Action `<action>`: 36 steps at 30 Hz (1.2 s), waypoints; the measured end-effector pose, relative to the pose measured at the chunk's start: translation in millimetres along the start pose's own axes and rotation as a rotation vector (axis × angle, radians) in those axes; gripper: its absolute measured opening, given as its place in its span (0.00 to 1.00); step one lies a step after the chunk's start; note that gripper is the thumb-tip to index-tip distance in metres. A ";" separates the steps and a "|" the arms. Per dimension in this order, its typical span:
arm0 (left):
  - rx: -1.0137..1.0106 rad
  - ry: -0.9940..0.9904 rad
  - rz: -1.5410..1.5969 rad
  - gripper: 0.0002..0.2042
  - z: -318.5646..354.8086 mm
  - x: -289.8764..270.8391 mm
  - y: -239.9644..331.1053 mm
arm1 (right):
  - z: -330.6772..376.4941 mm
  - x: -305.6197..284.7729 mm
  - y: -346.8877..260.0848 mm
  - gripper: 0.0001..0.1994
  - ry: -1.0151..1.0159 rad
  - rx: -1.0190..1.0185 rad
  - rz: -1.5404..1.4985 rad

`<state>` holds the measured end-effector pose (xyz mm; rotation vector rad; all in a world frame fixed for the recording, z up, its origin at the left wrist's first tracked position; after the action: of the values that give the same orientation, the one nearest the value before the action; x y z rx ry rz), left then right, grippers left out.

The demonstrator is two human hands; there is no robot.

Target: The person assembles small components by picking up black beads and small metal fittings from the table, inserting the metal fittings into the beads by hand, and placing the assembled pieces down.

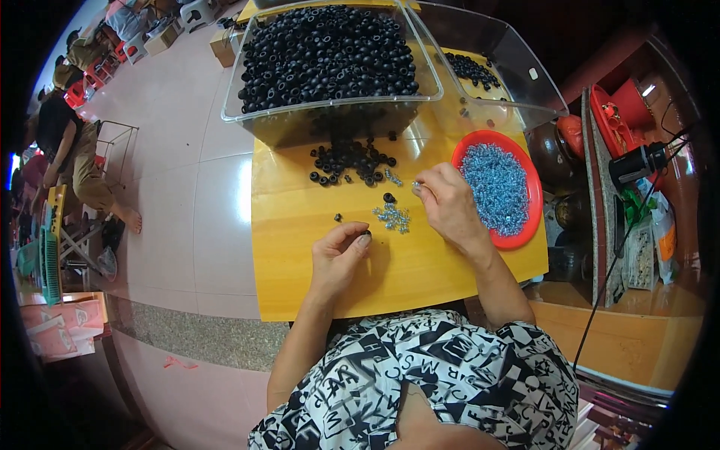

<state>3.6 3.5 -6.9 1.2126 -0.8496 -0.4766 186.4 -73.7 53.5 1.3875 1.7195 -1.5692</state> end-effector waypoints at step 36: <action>0.114 0.034 -0.091 0.10 1.2 -1.3 1.4 | 18.5 15.9 11.0 0.06 -0.135 -0.070 -0.050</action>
<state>1.7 4.1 -5.8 1.3652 -0.8040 -0.4851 183.8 -86.2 29.9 1.1862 1.7226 -1.5752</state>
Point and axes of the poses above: each hand's wrist, its own z-axis away from the middle knuckle, its own x-axis out of the palm, y = z × x, the point moved 2 cm from there along -z, towards the middle knuckle, and after that the axes turned 8 degrees about -y, right-handed, at the moved point
